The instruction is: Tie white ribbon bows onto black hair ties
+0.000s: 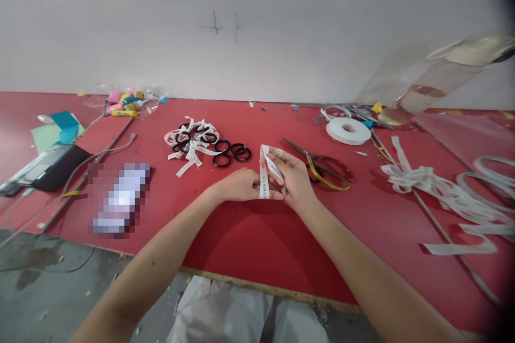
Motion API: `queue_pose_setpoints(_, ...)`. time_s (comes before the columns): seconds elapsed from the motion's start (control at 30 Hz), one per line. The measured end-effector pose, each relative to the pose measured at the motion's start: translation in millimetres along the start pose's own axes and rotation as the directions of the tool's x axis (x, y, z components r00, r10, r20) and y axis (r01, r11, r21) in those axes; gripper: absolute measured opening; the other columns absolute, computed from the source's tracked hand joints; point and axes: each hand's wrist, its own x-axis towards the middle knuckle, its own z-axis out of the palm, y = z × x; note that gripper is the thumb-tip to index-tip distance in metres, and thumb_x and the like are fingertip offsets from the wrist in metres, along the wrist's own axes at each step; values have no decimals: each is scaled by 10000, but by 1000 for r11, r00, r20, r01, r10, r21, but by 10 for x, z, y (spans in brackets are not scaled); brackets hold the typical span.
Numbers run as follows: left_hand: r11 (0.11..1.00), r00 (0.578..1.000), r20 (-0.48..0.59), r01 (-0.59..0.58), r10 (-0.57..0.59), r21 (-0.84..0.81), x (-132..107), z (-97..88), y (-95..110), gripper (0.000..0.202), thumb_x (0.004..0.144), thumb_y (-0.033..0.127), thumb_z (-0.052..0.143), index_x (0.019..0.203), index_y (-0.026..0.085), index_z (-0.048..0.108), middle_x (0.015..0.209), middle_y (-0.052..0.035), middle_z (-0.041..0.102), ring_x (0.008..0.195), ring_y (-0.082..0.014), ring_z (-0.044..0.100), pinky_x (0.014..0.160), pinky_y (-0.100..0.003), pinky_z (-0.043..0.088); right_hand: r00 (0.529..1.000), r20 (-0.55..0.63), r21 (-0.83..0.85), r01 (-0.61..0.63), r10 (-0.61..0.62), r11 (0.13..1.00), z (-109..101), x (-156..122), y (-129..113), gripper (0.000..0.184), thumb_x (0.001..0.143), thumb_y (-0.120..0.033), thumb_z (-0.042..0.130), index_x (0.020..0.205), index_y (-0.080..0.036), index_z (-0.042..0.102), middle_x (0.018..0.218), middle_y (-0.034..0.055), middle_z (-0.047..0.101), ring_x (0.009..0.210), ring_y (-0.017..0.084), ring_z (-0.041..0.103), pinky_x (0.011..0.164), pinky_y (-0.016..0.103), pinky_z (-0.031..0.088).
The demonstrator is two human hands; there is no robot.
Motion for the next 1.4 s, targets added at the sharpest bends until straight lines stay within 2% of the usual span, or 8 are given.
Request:
queue_pose_setpoints(0.13, 990, 996, 80, -16, 27, -140, 0, -10, 0, 433, 787, 559, 681, 886, 146, 762, 791, -45, 726, 765, -171, 657, 725, -237, 487, 998, -57, -73, 6, -10, 997, 5, 0, 19, 388, 659, -382, 828, 963, -166, 720, 680, 5, 723, 370, 36, 404, 353, 190, 332)
queue_pose_setpoints(0.33, 944, 985, 120, -83, 127, -320, -10, -16, 5, 426, 789, 534, 698, 943, 145, 776, 990, -88, 752, 913, -197, 680, 882, -289, 503, 1000, -20, -62, -6, 5, 998, -19, 25, 63, 417, 609, -386, 864, 943, -176, 732, 699, 31, 745, 603, 158, 682, 548, 249, 536)
queue_pose_setpoints(0.57, 904, 978, 147, -76, 150, -420, -8, -38, 37, 406, 789, 529, 705, 914, 151, 783, 1041, -86, 743, 961, -195, 668, 934, -311, 495, 999, 50, -85, 10, -6, 996, -26, 7, 61, 379, 659, -400, 837, 951, -185, 727, 737, 33, 756, 612, 164, 691, 593, 276, 556)
queue_pose_setpoints(0.67, 907, 975, 159, -78, 157, -413, -17, -59, 66, 418, 803, 546, 683, 911, 157, 792, 1031, -87, 745, 964, -196, 662, 942, -313, 490, 997, 76, -112, 4, 5, 994, -49, 14, 61, 454, 692, -393, 814, 1089, -199, 709, 735, 19, 751, 611, 158, 683, 601, 275, 546)
queue_pose_setpoints(0.73, 918, 971, 159, -104, 176, -382, -26, -68, 82, 386, 831, 528, 660, 916, 177, 798, 996, -72, 751, 1035, -200, 640, 1030, -331, 439, 995, 101, -138, -12, 26, 990, -73, 29, 66, 535, 707, -381, 803, 1198, -215, 673, 736, 9, 748, 617, 156, 680, 605, 276, 542)
queue_pose_setpoints(0.83, 932, 971, 135, -145, 199, -333, -38, -71, 92, 330, 862, 487, 640, 926, 207, 803, 958, -56, 755, 1139, -201, 591, 1137, -353, 328, 989, 143, -166, -17, 41, 986, -98, 45, 67, 499, 729, -370, 782, 1197, -230, 681, 732, 5, 743, 606, 146, 661, 584, 267, 529)
queue_pose_setpoints(1.1, 873, 968, 122, -137, 218, -469, -46, -89, 98, 379, 838, 531, 655, 907, 188, 801, 992, -63, 746, 1069, -196, 629, 1022, -309, 438, 985, 171, -212, 43, -6, 976, -71, -5, 7, 359, 768, -366, 744, 1103, -240, 718, 757, -1, 739, 669, 136, 666, 639, 256, 527)
queue_pose_setpoints(1.4, 897, 984, 78, -111, 159, -429, -23, -68, 49, 494, 790, 589, 673, 915, 125, 785, 919, -81, 736, 915, -202, 650, 955, -336, 470, 975, 220, -235, 72, -19, 969, -92, 18, 37, 375, 744, -369, 784, 1086, -229, 716, 841, 14, 728, 776, 155, 684, 740, 288, 538)
